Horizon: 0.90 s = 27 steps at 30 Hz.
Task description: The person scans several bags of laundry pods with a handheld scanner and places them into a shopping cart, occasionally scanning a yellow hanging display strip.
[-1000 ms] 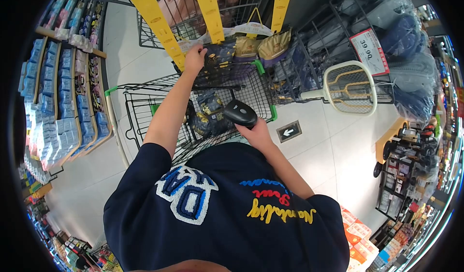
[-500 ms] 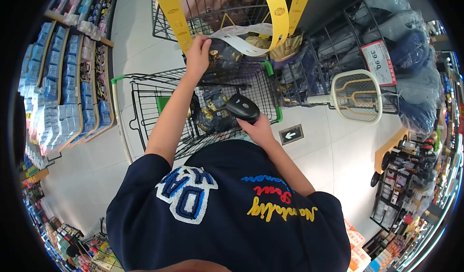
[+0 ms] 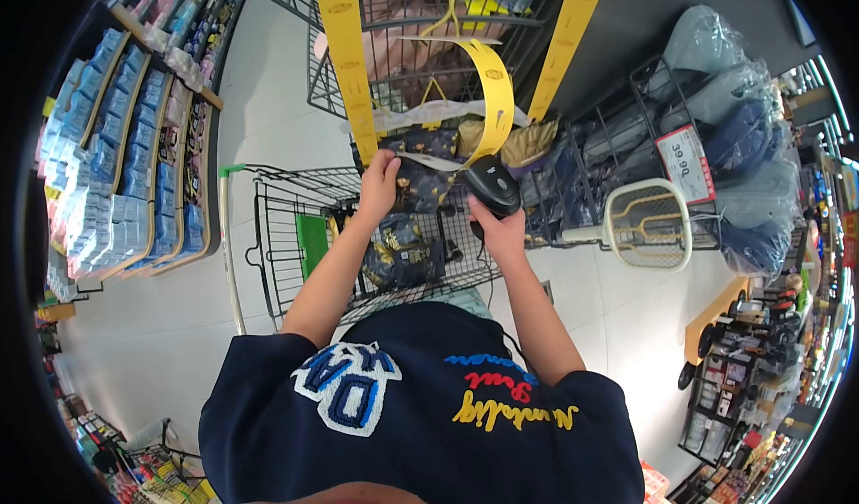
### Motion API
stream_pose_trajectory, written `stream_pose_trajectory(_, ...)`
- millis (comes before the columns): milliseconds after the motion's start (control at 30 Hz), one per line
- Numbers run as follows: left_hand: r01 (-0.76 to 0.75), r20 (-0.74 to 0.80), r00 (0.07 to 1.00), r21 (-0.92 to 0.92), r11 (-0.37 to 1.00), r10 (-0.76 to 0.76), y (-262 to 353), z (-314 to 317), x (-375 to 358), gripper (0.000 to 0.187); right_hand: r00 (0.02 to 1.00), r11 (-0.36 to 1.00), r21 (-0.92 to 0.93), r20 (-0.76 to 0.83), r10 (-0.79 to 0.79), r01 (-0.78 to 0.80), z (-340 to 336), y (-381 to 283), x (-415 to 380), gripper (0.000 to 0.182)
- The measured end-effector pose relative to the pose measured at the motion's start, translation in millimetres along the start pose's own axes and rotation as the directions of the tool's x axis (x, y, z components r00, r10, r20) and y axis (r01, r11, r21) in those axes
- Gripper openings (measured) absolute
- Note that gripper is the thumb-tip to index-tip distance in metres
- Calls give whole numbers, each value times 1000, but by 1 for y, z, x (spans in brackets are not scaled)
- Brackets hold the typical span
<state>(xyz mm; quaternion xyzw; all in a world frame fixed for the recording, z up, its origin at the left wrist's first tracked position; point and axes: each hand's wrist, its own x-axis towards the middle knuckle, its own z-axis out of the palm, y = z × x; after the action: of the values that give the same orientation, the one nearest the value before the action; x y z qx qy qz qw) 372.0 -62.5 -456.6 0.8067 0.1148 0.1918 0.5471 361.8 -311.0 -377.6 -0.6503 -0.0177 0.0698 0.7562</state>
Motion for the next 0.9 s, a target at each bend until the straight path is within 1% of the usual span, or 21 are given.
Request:
stream_pose_trajectory(33, 27, 12, 1000, -3, 1000, -27, -1, 0, -4, 16, 1000, 1000, -8, -4, -13, 13, 1, 2, 8, 31)
stream_pose_trajectory(133, 36, 7, 999, 7, 999, -36, -6, 4, -9, 16, 999, 995, 97, -7, -34, 34, 9, -5, 37, 34)
stream_pose_trajectory(167, 65, 8, 998, 12, 998, -65, -7, 6, -9, 17, 1000, 979, 204, 7, -19, 17, 13, -8, 47, 34)
stream_pose_trajectory(267, 48, 0, 999, -30, 998, -48, -11, 8, -6, 18, 997, 975, 218, 53, -52, 39, 13, -13, 68, 33)
stream_pose_trajectory(300, 49, 4, 999, -17, 999, -49, -7, 6, -6, 19, 991, 978, 197, 92, -94, 75, 14, -16, 74, 30)
stream_pose_trajectory(400, 56, 19, 998, -12, 998, -56, -10, 8, -7, 19, 986, 957, 289, 159, -56, 7, 25, -28, 93, 30)
stream_pose_trajectory(433, 65, 20, 998, -18, 998, -64, -10, 8, -9, 19, 985, 958, 286, 162, -55, 7, 27, -30, 99, 28)
stream_pose_trajectory(467, 68, 7, 998, -29, 997, -68, -11, 8, -11, 19, 978, 942, 334, 201, -48, -23, 28, -33, 103, 26)
stream_pose_trajectory(533, 64, 17, 998, -52, 997, -63, -19, 9, -15, 19, 959, 904, 417, 281, -33, -91, 25, -41, 103, 22)
stream_pose_trajectory(567, 79, 24, 997, -46, 996, -78, -21, 9, -17, 20, 959, 905, 411, 283, -12, -111, 21, -42, 104, 20)
stream_pose_trajectory(600, 92, 30, 995, -40, 995, -91, -22, 8, -20, 22, 936, 883, 442, 351, -5, -161, 15, -40, 106, 19)
stream_pose_trajectory(667, 123, 64, 991, -44, 991, -120, -17, 3, -25, 20, 931, 851, 489, 365, 1, -193, 24, -59, 92, 17)
stream_pose_trajectory(733, 148, 59, 988, -45, 988, -145, -7, 0, -34, 21, 913, 855, 483, 407, -27, -190, 17, -56, 89, 15)
stream_pose_trajectory(800, 147, 66, 988, -60, 987, -143, -10, -1, -41, 22, 885, 878, 420, 466, 8, -229, 8, -52, 88, 23)
stream_pose_trajectory(833, 186, 112, 977, -49, 981, -180, -7, -4, -44, 22, 907, 886, 403, 418, 44, -228, 10, -55, 82, 26)
stream_pose_trajectory(867, 181, 104, 979, -47, 982, -176, -10, -4, -48, 22, 909, 896, 379, 412, 59, -230, 10, -55, 80, 28)
stream_pose_trajectory(900, 180, 94, 980, -50, 982, -175, -12, -2, -52, 22, 914, 907, 366, 403, 49, -210, 11, -59, 77, 27)
